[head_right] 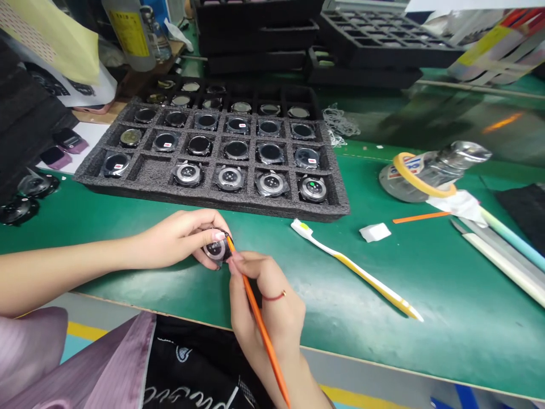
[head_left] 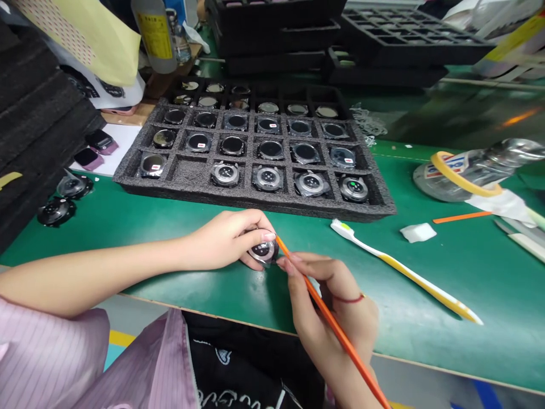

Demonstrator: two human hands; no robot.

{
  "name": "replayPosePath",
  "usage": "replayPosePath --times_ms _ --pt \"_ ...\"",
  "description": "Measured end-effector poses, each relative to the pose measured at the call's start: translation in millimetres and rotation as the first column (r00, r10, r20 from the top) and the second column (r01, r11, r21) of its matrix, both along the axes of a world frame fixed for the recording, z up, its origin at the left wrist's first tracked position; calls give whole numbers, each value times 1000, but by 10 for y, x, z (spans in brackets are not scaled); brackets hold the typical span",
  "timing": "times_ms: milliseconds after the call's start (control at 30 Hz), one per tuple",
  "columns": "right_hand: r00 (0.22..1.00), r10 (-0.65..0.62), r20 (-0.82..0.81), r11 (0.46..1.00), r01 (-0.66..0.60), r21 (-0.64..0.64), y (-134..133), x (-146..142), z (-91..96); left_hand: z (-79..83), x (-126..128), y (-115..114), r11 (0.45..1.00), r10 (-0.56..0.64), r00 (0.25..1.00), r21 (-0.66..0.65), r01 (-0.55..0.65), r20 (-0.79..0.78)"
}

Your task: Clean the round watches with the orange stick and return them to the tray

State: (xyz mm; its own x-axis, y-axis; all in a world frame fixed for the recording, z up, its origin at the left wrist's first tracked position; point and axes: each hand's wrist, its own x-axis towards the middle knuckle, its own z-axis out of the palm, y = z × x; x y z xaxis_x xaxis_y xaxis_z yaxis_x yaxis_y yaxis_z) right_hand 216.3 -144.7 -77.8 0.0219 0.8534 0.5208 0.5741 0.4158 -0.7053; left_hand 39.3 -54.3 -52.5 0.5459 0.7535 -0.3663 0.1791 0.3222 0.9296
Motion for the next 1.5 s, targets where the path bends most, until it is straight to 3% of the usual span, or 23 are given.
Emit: replayPosePath --times_ms 567,733,1133,1300,1500 --pt "999 -3 -49 999 1 -47 -25 19 -29 5 9 -20 1000 4 998 20 -2 -68" --pt "989 64 -134 995 -74 -71 76 -17 -32 11 22 -15 1000 13 1000 19 -13 -23" --pt "993 -49 -103 996 42 -74 -97 -32 -81 41 42 -27 998 59 993 13 -58 -100" --pt "996 -30 -80 995 22 -102 -141 -45 -66 53 42 -14 999 50 993 -17 -52 -106" --pt "984 -33 -175 990 8 -142 -16 -28 -55 30 49 -14 996 91 995 -13 -91 -34"
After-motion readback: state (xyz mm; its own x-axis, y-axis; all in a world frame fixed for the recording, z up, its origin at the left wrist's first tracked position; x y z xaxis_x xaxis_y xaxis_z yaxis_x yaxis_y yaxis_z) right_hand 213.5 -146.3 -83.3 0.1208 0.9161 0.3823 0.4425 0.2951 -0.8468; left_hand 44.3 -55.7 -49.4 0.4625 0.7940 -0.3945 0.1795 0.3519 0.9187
